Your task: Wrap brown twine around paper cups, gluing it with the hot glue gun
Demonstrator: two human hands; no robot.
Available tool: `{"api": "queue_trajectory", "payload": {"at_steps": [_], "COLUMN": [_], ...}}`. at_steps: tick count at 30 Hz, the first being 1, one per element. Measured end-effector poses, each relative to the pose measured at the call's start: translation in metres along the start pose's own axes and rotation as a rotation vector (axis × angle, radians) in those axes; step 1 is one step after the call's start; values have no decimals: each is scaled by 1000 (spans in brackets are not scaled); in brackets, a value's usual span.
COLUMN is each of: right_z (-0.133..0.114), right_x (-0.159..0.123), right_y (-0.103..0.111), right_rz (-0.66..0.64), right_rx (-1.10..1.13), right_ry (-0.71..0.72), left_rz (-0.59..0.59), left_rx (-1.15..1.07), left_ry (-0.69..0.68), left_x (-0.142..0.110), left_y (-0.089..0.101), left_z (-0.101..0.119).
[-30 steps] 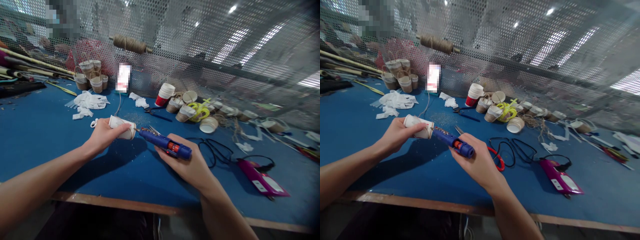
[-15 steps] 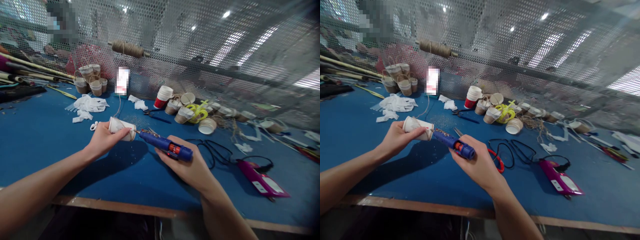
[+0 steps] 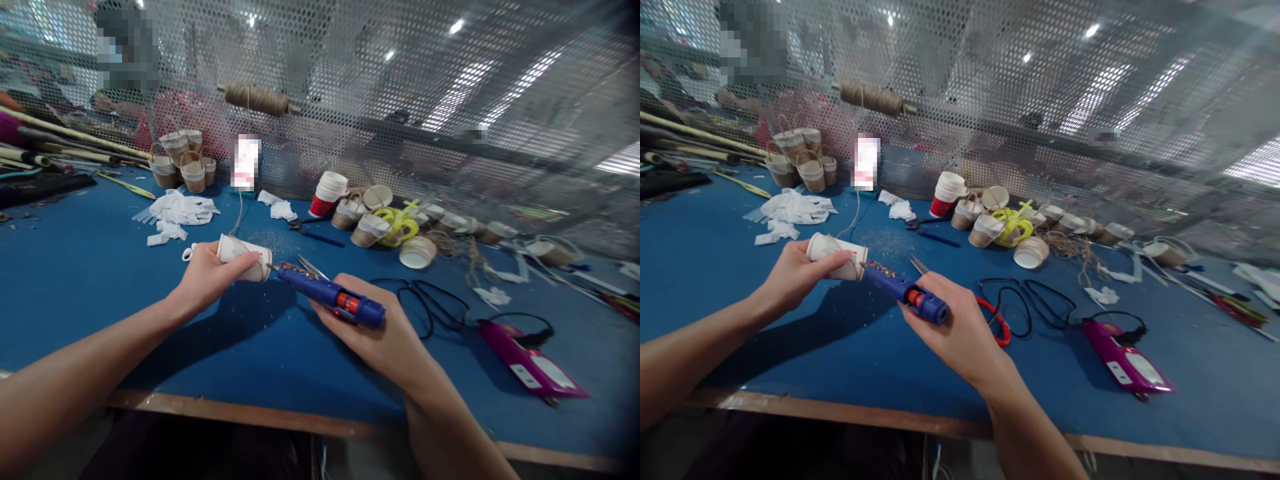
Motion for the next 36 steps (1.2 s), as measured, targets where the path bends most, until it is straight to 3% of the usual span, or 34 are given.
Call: {"api": "queue_trajectory", "payload": {"at_steps": [15, 19, 23, 27, 36], "right_z": [-2, -1, 0, -2, 7], "right_x": [-1, -2, -2, 1, 8], "right_y": [3, 0, -3, 0, -2], "right_rz": [-100, -103, -35, -79, -104], "right_rx": [-19, 11, 166, 404, 708], "right_ry": [43, -10, -162, -325, -345], "left_rz": [1, 26, 0, -12, -62], "left_rx": [-94, -104, -164, -124, -125], "left_ry": [67, 77, 114, 149, 174], "left_x": [3, 2, 2, 4, 3], "left_y": [2, 0, 0, 2, 1], "left_z": [-3, 1, -1, -6, -9]}}
Point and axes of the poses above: each hand's wrist, its own x-axis towards the middle knuckle, its own y-axis out of the back of the hand, z = x × y, the point moved 1 cm from there along x, towards the middle knuckle, and after that the axes turned 4 degrees about -y, right-handed, at the moved point
